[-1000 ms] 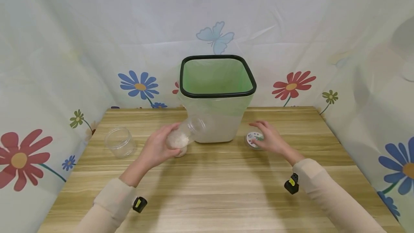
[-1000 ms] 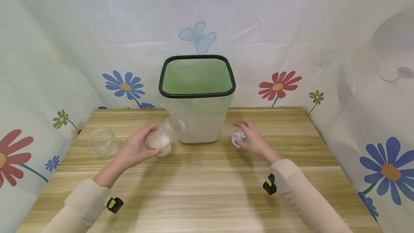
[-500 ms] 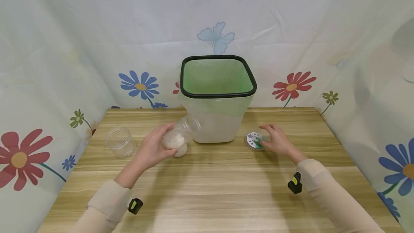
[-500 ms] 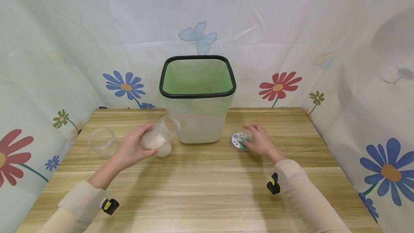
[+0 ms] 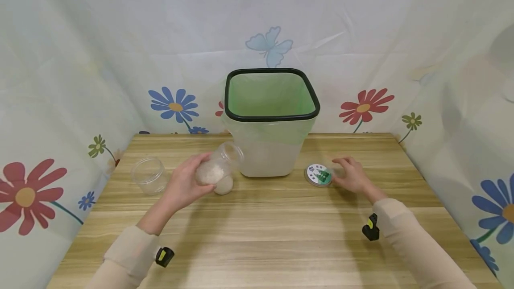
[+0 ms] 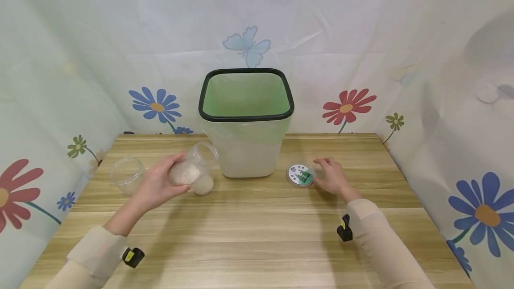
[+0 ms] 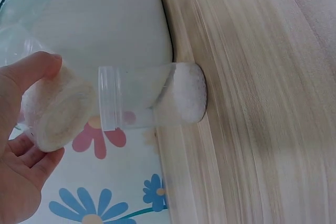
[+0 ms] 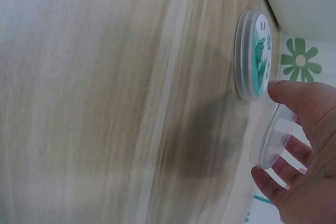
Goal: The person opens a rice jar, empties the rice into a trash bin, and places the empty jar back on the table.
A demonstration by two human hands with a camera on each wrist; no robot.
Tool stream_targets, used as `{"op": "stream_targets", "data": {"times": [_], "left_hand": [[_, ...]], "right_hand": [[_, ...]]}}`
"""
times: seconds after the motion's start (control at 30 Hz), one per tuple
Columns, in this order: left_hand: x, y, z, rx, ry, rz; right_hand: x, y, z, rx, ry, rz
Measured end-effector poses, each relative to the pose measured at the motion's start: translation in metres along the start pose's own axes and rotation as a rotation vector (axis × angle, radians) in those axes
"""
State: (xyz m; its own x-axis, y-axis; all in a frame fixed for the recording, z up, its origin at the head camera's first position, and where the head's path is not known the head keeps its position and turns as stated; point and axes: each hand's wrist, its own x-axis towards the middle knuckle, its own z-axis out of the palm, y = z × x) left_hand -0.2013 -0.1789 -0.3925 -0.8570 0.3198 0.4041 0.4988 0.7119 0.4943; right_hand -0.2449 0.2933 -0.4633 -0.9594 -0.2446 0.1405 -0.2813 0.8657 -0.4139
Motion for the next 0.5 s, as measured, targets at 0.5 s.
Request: {"op": "stream_targets", "data": {"times": [0.5], "left_hand": [[-0.0019,-0.0052,-0.0061,0.002,-0.004,-0.024]], "right_hand": [[-0.0076,0.0054,0.0002,-0.014,-0.062,0.099]]}}
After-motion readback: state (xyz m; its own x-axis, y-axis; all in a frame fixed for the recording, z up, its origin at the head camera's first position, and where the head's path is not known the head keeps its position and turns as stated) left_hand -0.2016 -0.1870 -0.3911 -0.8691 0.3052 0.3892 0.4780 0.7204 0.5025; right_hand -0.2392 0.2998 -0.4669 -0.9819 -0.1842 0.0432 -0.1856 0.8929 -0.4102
